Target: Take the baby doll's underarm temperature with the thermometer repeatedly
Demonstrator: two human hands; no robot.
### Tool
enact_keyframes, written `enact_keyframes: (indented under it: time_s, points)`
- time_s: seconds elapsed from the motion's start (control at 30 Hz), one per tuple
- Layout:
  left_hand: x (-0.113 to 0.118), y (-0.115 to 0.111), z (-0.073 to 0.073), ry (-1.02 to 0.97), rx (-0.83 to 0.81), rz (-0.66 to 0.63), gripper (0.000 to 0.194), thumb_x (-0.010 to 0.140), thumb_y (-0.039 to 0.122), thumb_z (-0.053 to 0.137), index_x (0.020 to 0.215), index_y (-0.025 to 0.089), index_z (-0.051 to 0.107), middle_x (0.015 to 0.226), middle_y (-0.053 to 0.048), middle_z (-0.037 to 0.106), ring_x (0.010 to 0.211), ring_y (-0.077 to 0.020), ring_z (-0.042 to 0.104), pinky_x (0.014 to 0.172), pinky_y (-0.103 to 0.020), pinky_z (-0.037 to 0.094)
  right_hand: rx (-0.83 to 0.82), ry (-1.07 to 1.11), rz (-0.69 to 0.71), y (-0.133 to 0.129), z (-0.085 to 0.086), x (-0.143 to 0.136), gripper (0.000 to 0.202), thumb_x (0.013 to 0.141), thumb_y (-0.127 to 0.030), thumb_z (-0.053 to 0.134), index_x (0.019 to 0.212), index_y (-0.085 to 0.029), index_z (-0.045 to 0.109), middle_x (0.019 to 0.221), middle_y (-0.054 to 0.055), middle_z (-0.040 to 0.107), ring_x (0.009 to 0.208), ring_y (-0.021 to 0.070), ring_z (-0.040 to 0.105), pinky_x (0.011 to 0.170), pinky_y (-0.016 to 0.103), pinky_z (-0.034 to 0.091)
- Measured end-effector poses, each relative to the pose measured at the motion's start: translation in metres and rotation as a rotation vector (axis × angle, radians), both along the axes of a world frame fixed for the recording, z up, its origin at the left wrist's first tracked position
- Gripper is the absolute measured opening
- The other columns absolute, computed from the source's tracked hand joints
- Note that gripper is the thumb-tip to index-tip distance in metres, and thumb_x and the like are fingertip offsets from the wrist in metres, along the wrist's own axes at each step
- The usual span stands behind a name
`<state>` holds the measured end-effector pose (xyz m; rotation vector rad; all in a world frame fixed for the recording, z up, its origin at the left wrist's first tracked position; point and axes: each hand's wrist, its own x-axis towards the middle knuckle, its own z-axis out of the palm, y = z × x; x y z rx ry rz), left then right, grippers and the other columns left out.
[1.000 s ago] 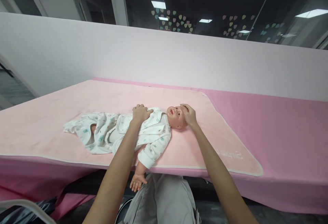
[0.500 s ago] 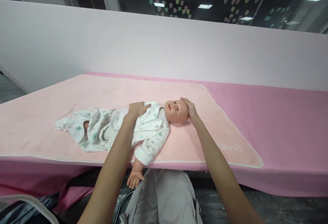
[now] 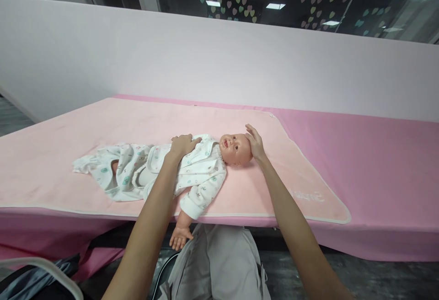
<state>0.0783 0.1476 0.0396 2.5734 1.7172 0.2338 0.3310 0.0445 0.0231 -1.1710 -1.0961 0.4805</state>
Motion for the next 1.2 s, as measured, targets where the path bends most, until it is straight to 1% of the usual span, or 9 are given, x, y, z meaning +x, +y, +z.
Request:
enact_keyframes:
  time_s: [0.13,0.23,0.33,0.47,0.53,0.6,0.77,1.0,1.2]
  points:
    - [0.000,0.000,0.000,-0.002,-0.006,0.009,0.061,0.084,0.058,0.023,0.099,0.014,0.061,0.106,-0.018,0.065,0.103,-0.0319,0.057,0.087,-0.041,0.038,-0.092,0.071,0.128,-0.002,0.003,-0.001,0.027,0.073,-0.037,0.049,0.084,-0.019,0.066,0.108,0.004,0.066,0.108,0.0221,0.054,0.098,0.036,0.039]
    - [0.000,0.001,-0.001,0.001,0.001,0.006,0.063,0.084,0.060,0.021,0.099,0.014,0.061,0.104,-0.018,0.066,0.103,-0.0318,0.058,0.088,-0.041,0.037,-0.144,0.084,0.158,-0.004,0.006,-0.001,0.021,0.073,-0.035,0.050,0.075,-0.020,0.064,0.090,0.004,0.069,0.095,0.0229,0.059,0.092,0.036,0.044]
    - [0.000,0.001,-0.001,0.001,0.001,0.008,0.065,0.084,0.061,0.020,0.099,0.013,0.061,0.104,-0.018,0.066,0.103,-0.0319,0.058,0.088,-0.041,0.037,-0.122,0.055,0.133,-0.004,0.005,-0.002,0.024,0.074,-0.037,0.049,0.080,-0.019,0.063,0.095,0.005,0.068,0.099,0.0229,0.058,0.095,0.037,0.042]
    - [0.000,0.001,-0.001,-0.008,0.003,0.003,0.064,0.084,0.060,0.020,0.099,0.013,0.061,0.105,-0.019,0.065,0.104,-0.0324,0.057,0.088,-0.042,0.037,-0.092,-0.006,0.053,-0.007,0.001,-0.006,0.041,0.081,-0.044,0.041,0.112,-0.022,0.057,0.117,0.006,0.059,0.111,0.0202,0.052,0.100,0.037,0.037]
    - [0.000,0.000,-0.001,-0.010,0.000,0.008,0.063,0.084,0.059,0.021,0.099,0.013,0.061,0.105,-0.019,0.065,0.103,-0.0325,0.057,0.088,-0.042,0.037,-0.096,-0.022,0.036,-0.008,0.000,-0.008,0.044,0.083,-0.047,0.038,0.116,-0.024,0.054,0.124,0.005,0.055,0.114,0.0193,0.050,0.100,0.037,0.037]
    - [0.000,0.000,0.000,-0.011,-0.004,0.010,0.061,0.084,0.058,0.023,0.099,0.013,0.060,0.105,-0.019,0.065,0.103,-0.0324,0.057,0.088,-0.043,0.037,-0.092,-0.012,0.046,-0.008,0.000,-0.007,0.043,0.082,-0.049,0.039,0.112,-0.024,0.058,0.124,0.005,0.056,0.114,0.0199,0.051,0.100,0.037,0.038]
    - [0.000,0.000,-0.001,-0.022,-0.006,0.011,0.059,0.084,0.058,0.023,0.097,0.014,0.061,0.105,-0.018,0.065,0.103,-0.0324,0.057,0.089,-0.043,0.036,-0.093,0.057,0.131,-0.004,0.000,-0.003,0.032,0.075,-0.045,0.051,0.085,-0.019,0.068,0.103,0.005,0.068,0.103,0.0227,0.058,0.098,0.037,0.041]
    - [0.000,0.000,0.000,-0.018,-0.004,0.010,0.058,0.084,0.057,0.025,0.098,0.013,0.061,0.106,-0.019,0.065,0.104,-0.0329,0.057,0.088,-0.043,0.036,-0.058,0.090,0.046,-0.001,-0.004,-0.003,0.040,0.074,-0.045,0.055,0.104,-0.021,0.065,0.122,0.003,0.059,0.115,0.0207,0.052,0.100,0.037,0.039]
    - [0.000,-0.003,0.001,-0.011,-0.003,0.008,0.057,0.084,0.056,0.025,0.098,0.014,0.060,0.104,-0.018,0.066,0.103,-0.0323,0.058,0.087,-0.042,0.037,-0.074,0.094,0.103,-0.002,-0.002,-0.004,0.032,0.072,-0.045,0.056,0.084,-0.018,0.069,0.102,0.005,0.069,0.102,0.0221,0.059,0.098,0.038,0.041]
